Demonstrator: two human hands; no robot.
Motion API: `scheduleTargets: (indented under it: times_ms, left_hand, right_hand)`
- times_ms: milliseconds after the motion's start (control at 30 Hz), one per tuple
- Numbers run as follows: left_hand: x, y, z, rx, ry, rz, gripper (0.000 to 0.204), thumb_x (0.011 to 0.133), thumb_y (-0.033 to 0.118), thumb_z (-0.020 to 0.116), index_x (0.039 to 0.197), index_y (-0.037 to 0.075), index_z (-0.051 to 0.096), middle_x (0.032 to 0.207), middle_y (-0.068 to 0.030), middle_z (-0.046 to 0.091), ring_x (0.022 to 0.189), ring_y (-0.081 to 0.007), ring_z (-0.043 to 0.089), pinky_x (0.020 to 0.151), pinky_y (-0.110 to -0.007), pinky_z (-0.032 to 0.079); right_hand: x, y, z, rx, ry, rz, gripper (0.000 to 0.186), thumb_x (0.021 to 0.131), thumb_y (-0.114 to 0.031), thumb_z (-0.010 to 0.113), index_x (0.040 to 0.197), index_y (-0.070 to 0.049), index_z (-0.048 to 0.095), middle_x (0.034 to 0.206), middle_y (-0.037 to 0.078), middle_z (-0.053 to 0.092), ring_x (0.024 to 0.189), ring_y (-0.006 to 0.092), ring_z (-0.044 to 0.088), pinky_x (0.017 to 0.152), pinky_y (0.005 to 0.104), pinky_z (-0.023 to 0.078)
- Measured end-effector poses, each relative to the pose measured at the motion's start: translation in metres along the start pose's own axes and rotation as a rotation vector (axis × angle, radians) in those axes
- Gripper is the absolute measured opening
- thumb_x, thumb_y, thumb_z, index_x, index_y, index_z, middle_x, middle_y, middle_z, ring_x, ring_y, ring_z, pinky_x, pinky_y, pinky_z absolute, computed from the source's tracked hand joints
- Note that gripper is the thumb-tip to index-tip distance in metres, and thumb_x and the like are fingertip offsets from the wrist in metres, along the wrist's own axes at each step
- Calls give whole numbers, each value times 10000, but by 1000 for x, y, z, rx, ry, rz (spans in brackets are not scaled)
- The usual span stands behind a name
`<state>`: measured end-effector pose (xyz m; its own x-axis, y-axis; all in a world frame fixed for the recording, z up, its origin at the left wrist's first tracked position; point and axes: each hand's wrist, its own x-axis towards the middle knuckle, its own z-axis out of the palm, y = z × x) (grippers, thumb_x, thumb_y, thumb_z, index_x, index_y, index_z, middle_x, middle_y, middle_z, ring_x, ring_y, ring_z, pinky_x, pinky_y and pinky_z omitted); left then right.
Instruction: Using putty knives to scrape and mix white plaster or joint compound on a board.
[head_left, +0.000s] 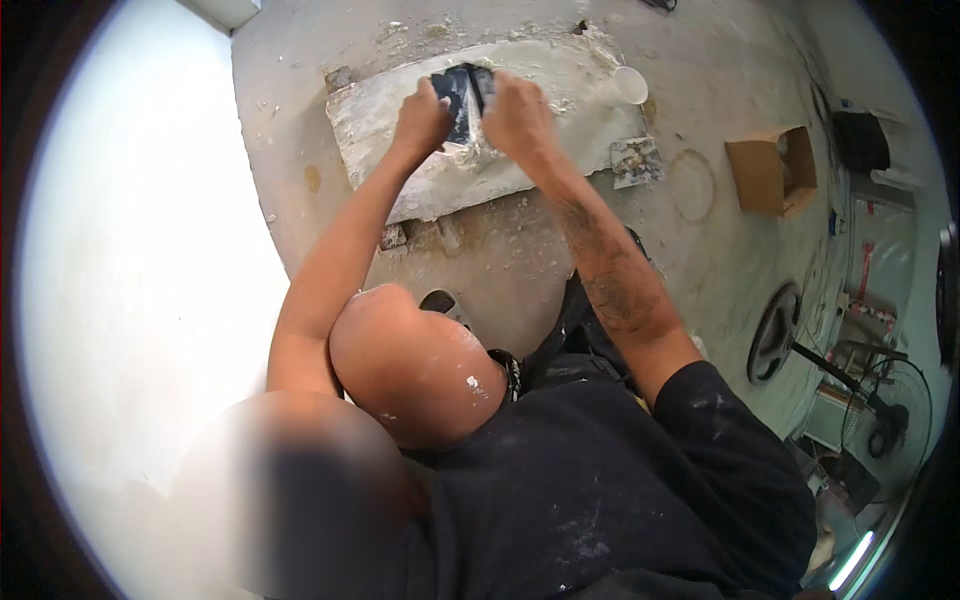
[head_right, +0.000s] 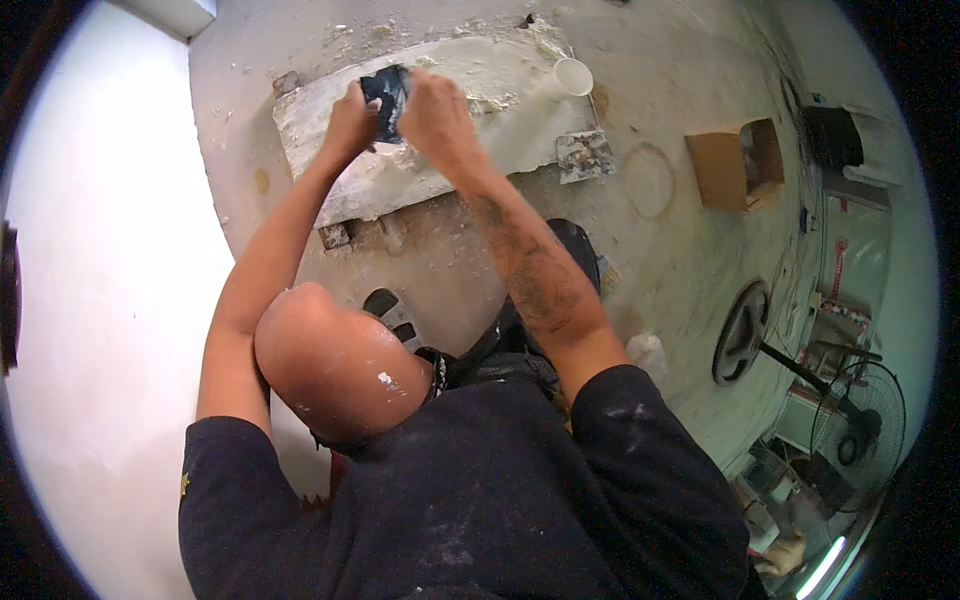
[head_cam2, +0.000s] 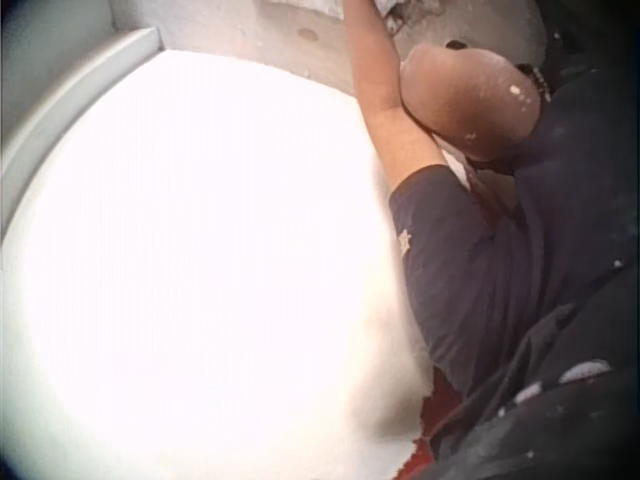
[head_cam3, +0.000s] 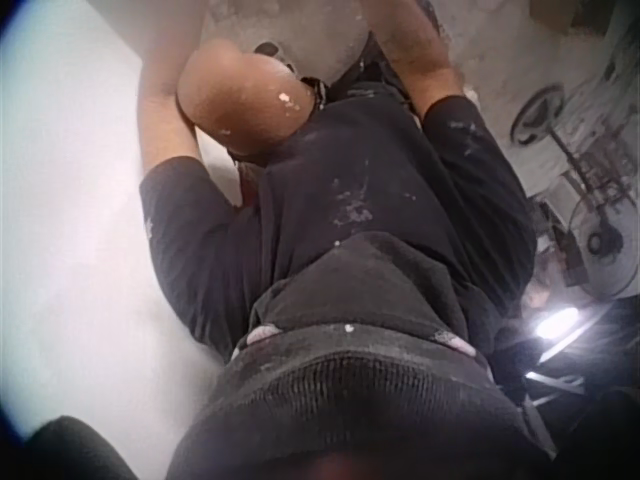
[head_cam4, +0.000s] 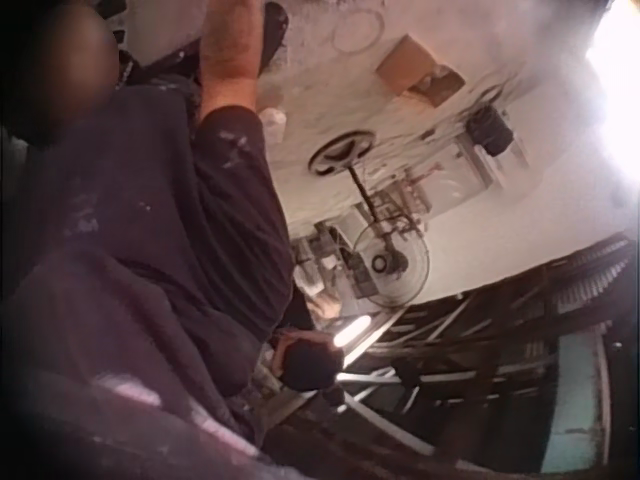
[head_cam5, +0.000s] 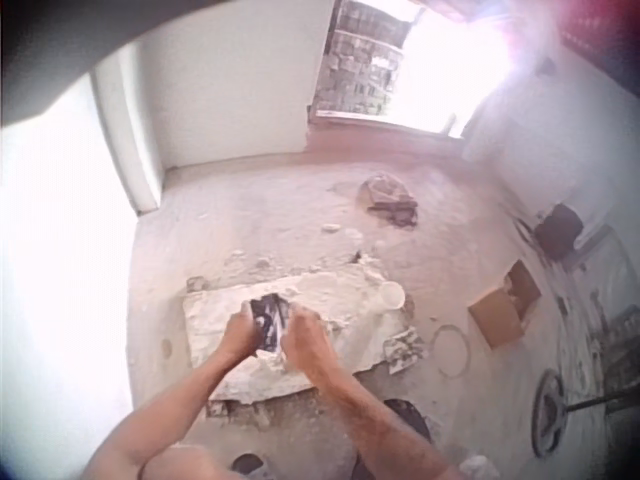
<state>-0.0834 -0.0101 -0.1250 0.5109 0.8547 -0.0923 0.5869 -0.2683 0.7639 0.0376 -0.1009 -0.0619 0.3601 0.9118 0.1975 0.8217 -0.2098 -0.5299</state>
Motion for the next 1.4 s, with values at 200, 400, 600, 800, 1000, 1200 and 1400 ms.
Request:
scheduleTargets:
  times_ms: [200,400,600,800,1000,1200,1400]
  left_hand:
    - [-2,-6,-24,467,86,283,132,766,108,550,893,75,552,827,-166,643,809,-365,628,672,-459,496]
    - [-12,-7,-28,403,282,759,107,716,-15,534,780,68,556,810,-75,564,788,-281,577,626,-388,499]
    - [-23,-12,-21,359,286,865,124,662,18,586,753,85,537,830,-43,552,812,-242,563,666,-365,502]
    - [-32,-15,-30,301,294,1009,186,658,8,590,804,87,507,821,-66,521,810,-264,568,797,-435,505]
    - [-40,-9,-24,232,264,930,198,675,-17,562,834,87,507,808,-88,521,777,-278,571,816,-467,508]
    - [-39,-14,-49,257,344,346,290,707,70,603,996,76,581,837,-169,660,717,-346,643,640,-451,492]
    - [-20,39,-69,206,147,376,269,688,247,688,881,60,667,787,-174,652,746,-368,630,677,-422,497]
  right_hand:
    - [16,74,-55,-134,114,30,194,788,-136,640,879,34,614,859,246,624,819,397,614,718,425,472]
    - [-26,65,-65,-5,-83,-230,102,793,-14,568,872,47,590,861,197,583,806,374,580,711,401,460]
    - [-52,41,-49,33,-209,-434,154,704,66,526,843,32,583,841,152,554,804,348,571,699,428,461]
    - [-8,58,-27,19,-251,-596,181,654,40,548,827,6,587,842,146,557,831,353,574,698,430,466]
    - [49,68,-6,-15,-390,-454,131,708,-24,594,827,31,598,926,174,609,890,389,568,755,451,451]
    - [35,96,-17,-120,-162,-535,91,725,-1,588,813,18,580,861,147,563,852,337,569,747,402,467]
    - [-1,73,4,-194,-74,-911,79,675,-82,601,700,-58,530,818,52,472,790,211,523,681,339,487]
